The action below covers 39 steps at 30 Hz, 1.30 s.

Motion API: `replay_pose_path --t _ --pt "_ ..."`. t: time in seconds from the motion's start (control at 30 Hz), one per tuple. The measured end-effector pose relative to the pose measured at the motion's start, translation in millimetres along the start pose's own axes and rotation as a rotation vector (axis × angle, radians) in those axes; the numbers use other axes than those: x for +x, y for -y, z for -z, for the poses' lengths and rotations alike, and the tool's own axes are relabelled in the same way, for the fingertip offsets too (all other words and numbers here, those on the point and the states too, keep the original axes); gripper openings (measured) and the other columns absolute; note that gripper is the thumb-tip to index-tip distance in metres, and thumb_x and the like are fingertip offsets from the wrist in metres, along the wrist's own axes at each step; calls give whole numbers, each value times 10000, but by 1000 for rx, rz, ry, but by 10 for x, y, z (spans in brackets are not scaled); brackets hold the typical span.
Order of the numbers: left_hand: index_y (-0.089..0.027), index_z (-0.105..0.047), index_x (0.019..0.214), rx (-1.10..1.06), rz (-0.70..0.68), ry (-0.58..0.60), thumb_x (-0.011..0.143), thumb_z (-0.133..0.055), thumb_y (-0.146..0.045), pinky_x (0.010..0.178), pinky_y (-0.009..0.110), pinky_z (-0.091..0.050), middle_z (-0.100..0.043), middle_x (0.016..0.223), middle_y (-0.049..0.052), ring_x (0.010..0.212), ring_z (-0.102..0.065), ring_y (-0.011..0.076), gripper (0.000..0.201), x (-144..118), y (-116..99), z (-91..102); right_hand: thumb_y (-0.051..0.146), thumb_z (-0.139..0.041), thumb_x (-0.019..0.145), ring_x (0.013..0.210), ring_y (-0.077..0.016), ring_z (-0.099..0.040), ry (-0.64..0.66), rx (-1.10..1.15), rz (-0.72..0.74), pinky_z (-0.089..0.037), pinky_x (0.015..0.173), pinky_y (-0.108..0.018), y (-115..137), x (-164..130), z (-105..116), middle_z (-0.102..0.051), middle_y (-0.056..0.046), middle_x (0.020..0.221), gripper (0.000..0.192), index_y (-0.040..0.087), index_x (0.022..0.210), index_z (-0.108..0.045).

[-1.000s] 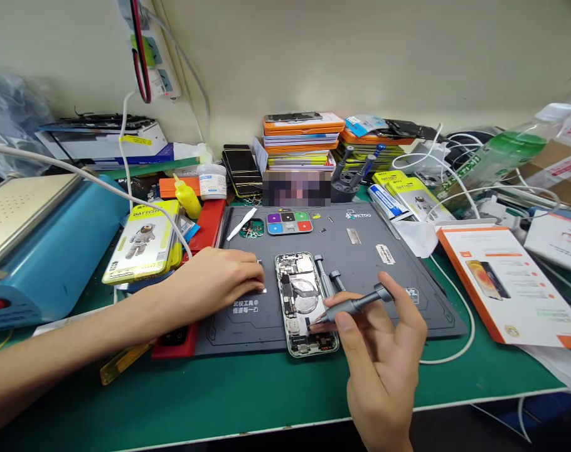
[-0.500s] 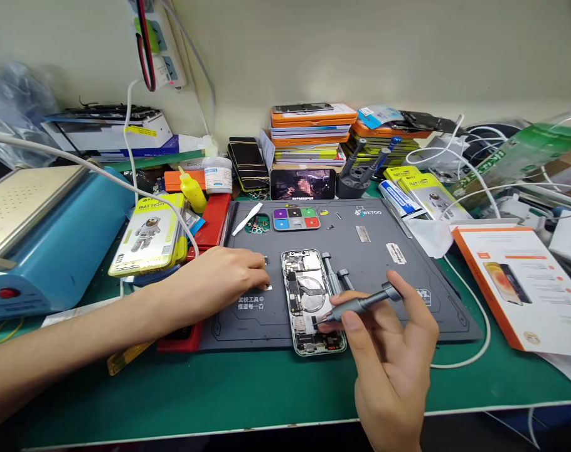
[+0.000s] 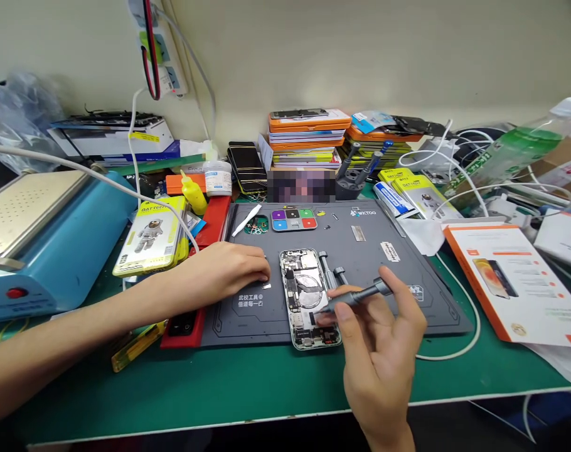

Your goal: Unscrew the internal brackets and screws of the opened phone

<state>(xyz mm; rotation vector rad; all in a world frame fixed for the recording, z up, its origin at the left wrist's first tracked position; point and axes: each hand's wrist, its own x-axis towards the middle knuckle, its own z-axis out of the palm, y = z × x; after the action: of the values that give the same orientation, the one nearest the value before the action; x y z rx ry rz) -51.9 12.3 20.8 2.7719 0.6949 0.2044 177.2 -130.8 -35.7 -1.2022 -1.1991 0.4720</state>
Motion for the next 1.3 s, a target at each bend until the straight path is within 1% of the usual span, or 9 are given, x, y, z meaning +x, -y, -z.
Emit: replay_pose_path --t 0.13,0.23,0.3,0.37,0.5,0.63,0.77,1.07,1.3 --pt "-194 -761 1088 6 35 -76 1091 -524 -163 777 274 -551 -815 1073 29 930 -779 199 239 7 -16 -32 24 -636 989 1139 -244 -778 138 -163 289 -732 841 -390 -78 -74 -6 -730 -108 1222 816 307 1681 -308" --pt "-177 -740 1132 50 41 -173 1129 -462 -226 760 318 -550 -817 1058 58 919 -774 237 282 -16 -143 -94 -20 -646 962 1191 -258 -770 201 -258 428 -725 921 -438 -108 -115 6 -716 -135 1301 883 290 1699 -272" --pt "-185 -718 1146 60 9 -240 1135 -460 -240 727 312 -540 -814 1029 49 874 -770 222 264 -45 -276 -166 -23 -642 962 1233 -266 -760 216 -268 437 -721 954 -453 -114 -119 12 -691 -158 1379 874 272 1698 -273" --pt "-188 -690 1157 35 -66 -259 1124 -441 -207 699 307 -527 -806 981 42 834 -767 208 252 -73 -405 -251 -17 -640 966 1292 -281 -736 226 -258 430 -713 989 -476 -117 -114 14 -658 -175 1455 860 262 1694 -275" --pt "-187 -640 1121 40 -79 -130 1103 -395 -204 551 335 -430 -746 784 21 652 -720 217 246 -94 -533 -373 -15 -641 964 1364 -307 -697 239 -256 419 -712 995 -491 -131 -114 21 -635 -180 1500 865 275 1694 -279" --pt "-201 -590 1142 9 -16 -41 1119 -360 -232 543 338 -406 -733 767 11 647 -725 222 234 -82 -525 -376 -22 -648 956 1360 -310 -701 261 -259 422 -713 995 -486 -146 -132 35 -646 -183 1475 871 264 1697 -292" --pt "-214 -556 1078 43 -57 -13 1088 -397 -201 536 328 -380 -728 771 17 650 -721 218 160 -77 -516 -377 -11 -646 965 1364 -301 -696 271 -265 394 -701 1024 -502 -143 -136 41 -638 -176 1495 868 275 1702 -286" --pt "-209 -564 1062 92 -69 23 1070 -412 -189 533 369 -378 -705 765 17 639 -699 233 153 -70 -533 -388 -28 -630 967 1376 -283 -689 269 -266 397 -684 1062 -487 -133 -129 35 -637 -172 1486 863 264 1703 -287" --pt "-219 -521 1075 66 -91 -24 1083 -395 -193 522 354 -348 -691 749 9 618 -681 229 128 -70 -521 -408 -15 -627 973 1409 -295 -670 277 -255 373 -696 1041 -490 -131 -117 37 -639 -169 1500 857 279 1701 -283"
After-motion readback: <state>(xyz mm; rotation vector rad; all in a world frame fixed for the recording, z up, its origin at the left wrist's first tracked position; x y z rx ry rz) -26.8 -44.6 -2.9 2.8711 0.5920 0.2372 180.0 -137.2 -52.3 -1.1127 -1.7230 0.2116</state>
